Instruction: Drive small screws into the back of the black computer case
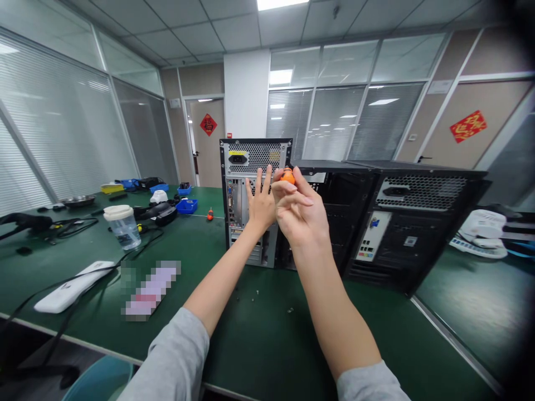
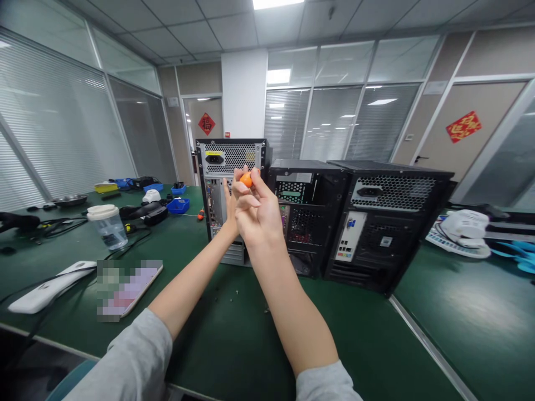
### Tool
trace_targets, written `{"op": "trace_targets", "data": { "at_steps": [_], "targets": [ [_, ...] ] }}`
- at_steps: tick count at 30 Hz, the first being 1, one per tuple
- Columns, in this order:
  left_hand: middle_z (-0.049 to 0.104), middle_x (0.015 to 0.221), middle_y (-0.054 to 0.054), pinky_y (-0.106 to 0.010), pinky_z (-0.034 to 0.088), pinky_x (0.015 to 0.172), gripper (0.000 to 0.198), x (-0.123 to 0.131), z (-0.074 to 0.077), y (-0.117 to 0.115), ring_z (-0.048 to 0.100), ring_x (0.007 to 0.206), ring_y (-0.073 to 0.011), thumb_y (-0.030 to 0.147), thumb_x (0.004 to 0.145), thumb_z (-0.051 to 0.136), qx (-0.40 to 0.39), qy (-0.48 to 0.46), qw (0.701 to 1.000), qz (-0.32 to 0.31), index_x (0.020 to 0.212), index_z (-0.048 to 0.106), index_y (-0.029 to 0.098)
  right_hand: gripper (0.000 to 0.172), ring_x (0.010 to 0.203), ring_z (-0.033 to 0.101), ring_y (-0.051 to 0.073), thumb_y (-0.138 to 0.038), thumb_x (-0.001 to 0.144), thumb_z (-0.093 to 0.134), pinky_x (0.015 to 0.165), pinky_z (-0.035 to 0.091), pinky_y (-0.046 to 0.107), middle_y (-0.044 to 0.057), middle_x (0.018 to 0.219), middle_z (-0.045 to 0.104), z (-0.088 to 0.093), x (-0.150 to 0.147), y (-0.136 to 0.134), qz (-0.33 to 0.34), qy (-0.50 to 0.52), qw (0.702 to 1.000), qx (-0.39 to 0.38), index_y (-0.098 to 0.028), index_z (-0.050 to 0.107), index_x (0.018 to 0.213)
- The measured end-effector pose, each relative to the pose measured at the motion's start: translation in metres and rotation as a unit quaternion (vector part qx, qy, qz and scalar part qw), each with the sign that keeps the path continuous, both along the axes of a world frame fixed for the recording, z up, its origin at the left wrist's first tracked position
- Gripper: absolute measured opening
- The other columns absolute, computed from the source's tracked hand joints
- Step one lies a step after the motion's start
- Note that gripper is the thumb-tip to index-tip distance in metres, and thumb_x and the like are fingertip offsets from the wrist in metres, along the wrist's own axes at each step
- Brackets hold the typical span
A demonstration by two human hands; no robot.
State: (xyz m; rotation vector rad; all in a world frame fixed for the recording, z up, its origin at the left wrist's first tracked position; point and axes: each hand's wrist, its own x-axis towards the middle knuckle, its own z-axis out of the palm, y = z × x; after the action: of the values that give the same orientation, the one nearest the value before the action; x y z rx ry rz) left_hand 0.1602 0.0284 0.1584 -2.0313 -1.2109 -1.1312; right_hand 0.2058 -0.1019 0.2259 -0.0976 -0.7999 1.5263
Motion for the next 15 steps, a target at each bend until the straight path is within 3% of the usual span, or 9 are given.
{"op": "trace_targets", "data": {
  "at_steps": [8, 15],
  "targets": [
    [0.022, 0.141, -0.002, -0.056, 0.003, 0.109, 0.051, 0.0018, -0.0004, -0.0002, 0.003, 0.134, -0.0248, 0.043, 0.084, 0.026, -0.011, -0.059, 0.995, -0.076, 0.131, 0.029, 0.025, 0.029, 0.057, 0.048, -0.002, -0.023, 0.087, 0.032, 0.033, 0.029, -0.008, 0.0, 0.077, 0.054, -0.0025, 0.001, -0.0009, -0.041, -0.031, 0.999, 0.003, -0.017, 0.057, 0.074],
    [0.019, 0.142, 0.001, -0.055, 0.003, 0.11, 0.049, 0.0028, -0.0038, 0.0022, 0.003, 0.134, -0.0234, 0.038, 0.085, 0.025, 0.0, -0.069, 0.995, -0.073, 0.133, 0.025, 0.026, 0.027, 0.065, 0.051, -0.002, -0.023, 0.085, 0.035, 0.034, 0.028, -0.007, 0.001, 0.086, 0.058, -0.0035, -0.0002, -0.0004, -0.088, -0.069, 0.994, 0.018, -0.019, 0.062, 0.087]
  ]
}}
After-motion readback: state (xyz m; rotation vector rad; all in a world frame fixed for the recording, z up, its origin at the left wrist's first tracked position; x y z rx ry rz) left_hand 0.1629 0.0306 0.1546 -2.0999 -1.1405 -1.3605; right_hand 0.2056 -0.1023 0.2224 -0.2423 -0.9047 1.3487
